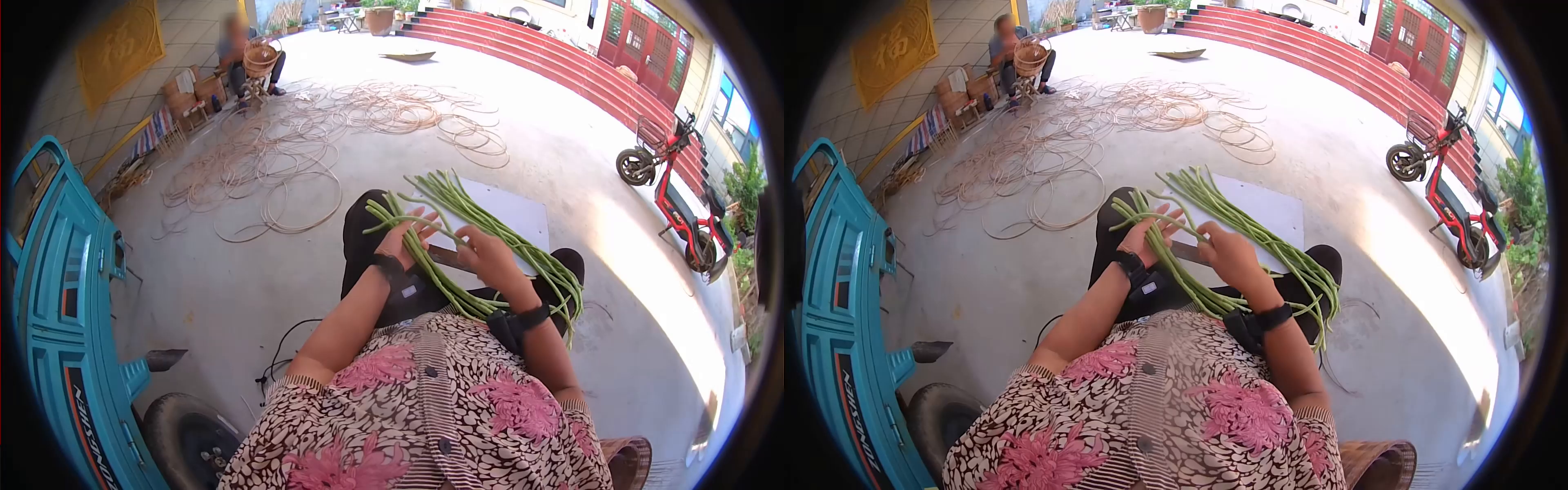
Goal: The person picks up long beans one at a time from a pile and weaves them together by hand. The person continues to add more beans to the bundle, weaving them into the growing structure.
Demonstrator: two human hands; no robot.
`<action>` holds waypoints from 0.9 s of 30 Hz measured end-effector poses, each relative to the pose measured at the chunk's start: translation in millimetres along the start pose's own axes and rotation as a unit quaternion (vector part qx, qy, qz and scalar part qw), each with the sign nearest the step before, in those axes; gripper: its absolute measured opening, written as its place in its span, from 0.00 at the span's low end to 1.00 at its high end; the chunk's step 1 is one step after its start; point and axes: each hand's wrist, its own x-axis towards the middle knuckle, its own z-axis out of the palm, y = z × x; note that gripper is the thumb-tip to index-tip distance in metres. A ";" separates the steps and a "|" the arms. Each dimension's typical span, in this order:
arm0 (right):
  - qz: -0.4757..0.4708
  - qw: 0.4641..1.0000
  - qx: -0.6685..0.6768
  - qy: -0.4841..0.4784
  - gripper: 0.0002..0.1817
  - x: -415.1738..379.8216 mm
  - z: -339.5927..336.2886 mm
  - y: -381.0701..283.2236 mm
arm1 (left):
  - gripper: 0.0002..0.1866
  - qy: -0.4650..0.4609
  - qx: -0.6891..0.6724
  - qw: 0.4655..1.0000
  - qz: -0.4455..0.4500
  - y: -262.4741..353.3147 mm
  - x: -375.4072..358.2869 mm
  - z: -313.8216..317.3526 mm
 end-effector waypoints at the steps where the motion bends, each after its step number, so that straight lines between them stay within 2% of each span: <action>1: 0.008 1.000 0.012 -0.013 0.15 -3.6 1.7 1.6 | 0.22 0.010 0.004 1.000 0.001 0.1 -0.6 -0.2; 3: 0.026 0.998 0.038 -0.037 0.16 -9.7 3.0 1.3 | 0.22 0.031 0.012 0.999 0.000 -1.1 -1.9 -0.4; 4: -0.015 0.999 0.046 -0.007 0.16 -10.6 5.1 3.8 | 0.18 0.070 0.013 0.997 0.002 -2.4 0.1 -0.4; 7: 0.071 0.988 0.133 -0.037 0.17 -12.7 -0.7 -6.4 | 0.14 0.164 0.085 0.982 -0.050 -8.2 10.3 -16.7; 11: 0.085 0.967 0.236 0.043 0.15 -8.8 8.2 7.0 | 0.14 0.129 0.101 0.983 -0.085 -9.5 12.4 -20.1; 14: 0.061 0.946 0.316 -0.027 0.14 -10.8 2.1 -2.1 | 0.16 0.131 0.090 0.984 -0.085 -6.3 5.1 -6.7; 17: 0.038 0.938 0.321 -0.125 0.14 -14.1 1.6 0.8 | 0.19 0.105 0.081 0.988 -0.073 -8.0 10.3 -13.6; 20: 0.067 0.940 0.289 -0.170 0.14 -16.8 -3.2 1.1 | 0.21 0.093 0.073 0.991 -0.056 -5.7 7.8 -11.7; 27: 0.128 0.931 0.282 -0.194 0.15 -25.4 -10.8 -1.6 | 0.22 0.077 0.059 0.995 -0.013 -3.9 2.7 -10.2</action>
